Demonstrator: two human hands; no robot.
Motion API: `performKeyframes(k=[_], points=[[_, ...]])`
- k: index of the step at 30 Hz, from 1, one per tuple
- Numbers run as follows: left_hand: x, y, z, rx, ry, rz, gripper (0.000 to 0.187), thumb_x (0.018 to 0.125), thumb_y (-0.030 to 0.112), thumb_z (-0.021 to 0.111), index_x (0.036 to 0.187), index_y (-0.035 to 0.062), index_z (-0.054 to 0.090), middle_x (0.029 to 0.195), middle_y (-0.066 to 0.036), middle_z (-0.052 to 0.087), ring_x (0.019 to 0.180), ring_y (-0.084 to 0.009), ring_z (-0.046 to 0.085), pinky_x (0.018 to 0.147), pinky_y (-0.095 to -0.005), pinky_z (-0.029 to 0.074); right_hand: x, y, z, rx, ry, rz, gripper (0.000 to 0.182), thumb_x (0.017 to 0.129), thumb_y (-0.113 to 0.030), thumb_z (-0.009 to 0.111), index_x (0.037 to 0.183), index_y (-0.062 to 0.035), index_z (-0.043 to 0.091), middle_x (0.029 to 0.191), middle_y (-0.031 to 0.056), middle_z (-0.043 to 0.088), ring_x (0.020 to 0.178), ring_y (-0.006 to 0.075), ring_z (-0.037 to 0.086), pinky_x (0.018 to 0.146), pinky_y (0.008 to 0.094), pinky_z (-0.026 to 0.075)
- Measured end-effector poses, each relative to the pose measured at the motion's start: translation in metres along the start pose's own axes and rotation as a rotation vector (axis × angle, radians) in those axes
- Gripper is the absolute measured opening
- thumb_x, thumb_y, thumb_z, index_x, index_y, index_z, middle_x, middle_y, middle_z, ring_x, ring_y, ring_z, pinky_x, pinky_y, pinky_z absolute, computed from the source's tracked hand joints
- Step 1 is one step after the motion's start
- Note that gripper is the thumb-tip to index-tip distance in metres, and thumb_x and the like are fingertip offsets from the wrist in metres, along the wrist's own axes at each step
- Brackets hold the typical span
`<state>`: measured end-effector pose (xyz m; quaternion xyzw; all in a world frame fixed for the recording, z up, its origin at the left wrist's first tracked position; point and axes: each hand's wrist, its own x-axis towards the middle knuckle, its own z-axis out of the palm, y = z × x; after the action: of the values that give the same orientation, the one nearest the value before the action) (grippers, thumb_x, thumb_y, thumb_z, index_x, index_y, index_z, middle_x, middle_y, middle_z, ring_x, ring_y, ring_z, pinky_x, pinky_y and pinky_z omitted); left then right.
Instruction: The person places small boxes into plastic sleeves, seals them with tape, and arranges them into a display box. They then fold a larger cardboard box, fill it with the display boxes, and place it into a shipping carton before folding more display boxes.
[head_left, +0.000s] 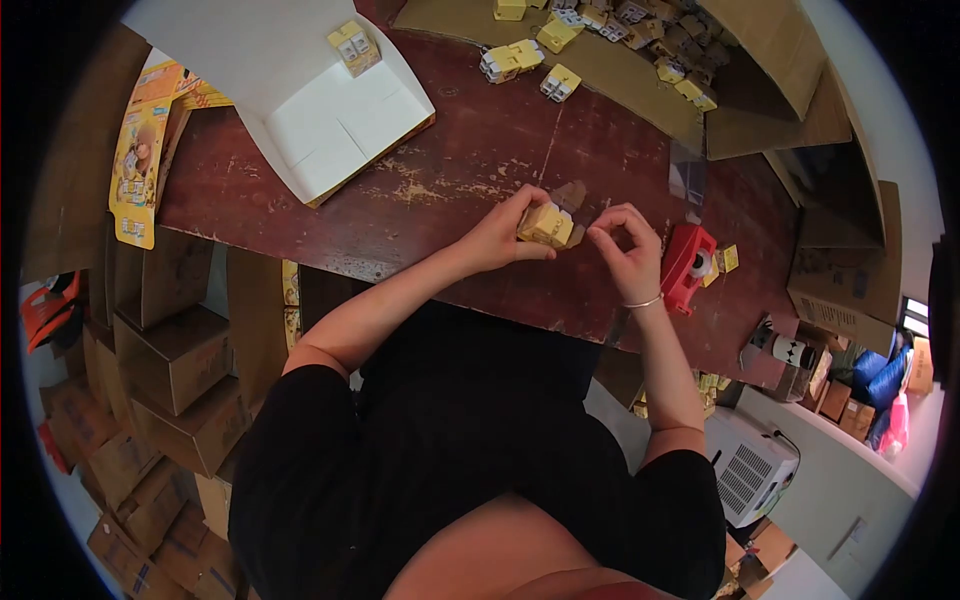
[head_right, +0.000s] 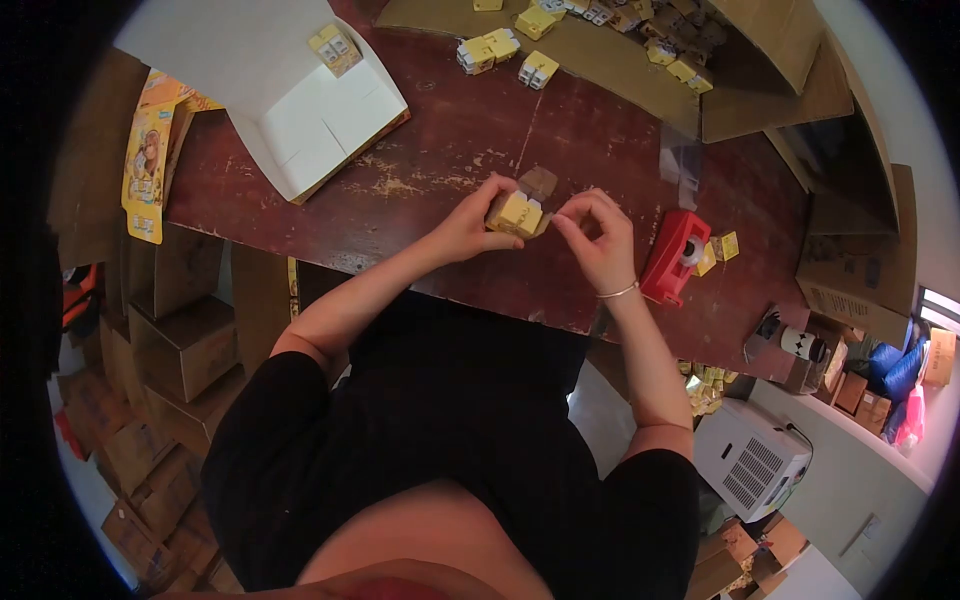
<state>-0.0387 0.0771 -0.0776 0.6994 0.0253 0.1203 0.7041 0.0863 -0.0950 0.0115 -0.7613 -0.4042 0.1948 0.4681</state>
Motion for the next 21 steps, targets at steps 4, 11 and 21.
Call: performKeyframes(k=[4, 11, 21], points=[[-0.001, 0.003, 0.004, -0.002, 0.008, -0.018, 0.056, 0.072, 0.017, 0.083, 0.112, 0.0068, 0.044, 0.102, -0.009, 0.059, 0.093, -0.0174, 0.059, 0.080, -0.0324, 0.048, -0.003, -0.020, 0.020, -0.509, 0.114, -0.421, 0.029, 0.064, -0.014, 0.082, 0.091, -0.0134, 0.071, 0.108, 0.0071, 0.055, 0.100, 0.0273, 0.052, 0.081, 0.0370, 0.046], [0.001, 0.007, 0.006, -0.002, 0.028, -0.033, 0.049, 0.076, 0.019, 0.079, 0.110, 0.0056, 0.046, 0.097, -0.010, 0.060, 0.089, -0.0161, 0.060, 0.076, -0.0319, 0.049, 0.012, -0.021, 0.028, -0.579, 0.145, -0.567, 0.022, 0.064, -0.014, 0.079, 0.084, -0.0128, 0.070, 0.114, 0.0049, 0.057, 0.101, 0.0277, 0.052, 0.083, 0.0371, 0.045], [0.002, 0.013, 0.006, 0.037, 0.026, -0.088, 0.054, 0.074, 0.020, 0.082, 0.109, 0.0058, 0.045, 0.098, -0.010, 0.061, 0.089, -0.0189, 0.061, 0.076, -0.0329, 0.050, 0.021, -0.017, 0.023, -0.607, 0.237, -0.489, 0.012, 0.068, -0.008, 0.073, 0.078, -0.0088, 0.065, 0.109, 0.0037, 0.059, 0.100, 0.0255, 0.052, 0.081, 0.0373, 0.045]])
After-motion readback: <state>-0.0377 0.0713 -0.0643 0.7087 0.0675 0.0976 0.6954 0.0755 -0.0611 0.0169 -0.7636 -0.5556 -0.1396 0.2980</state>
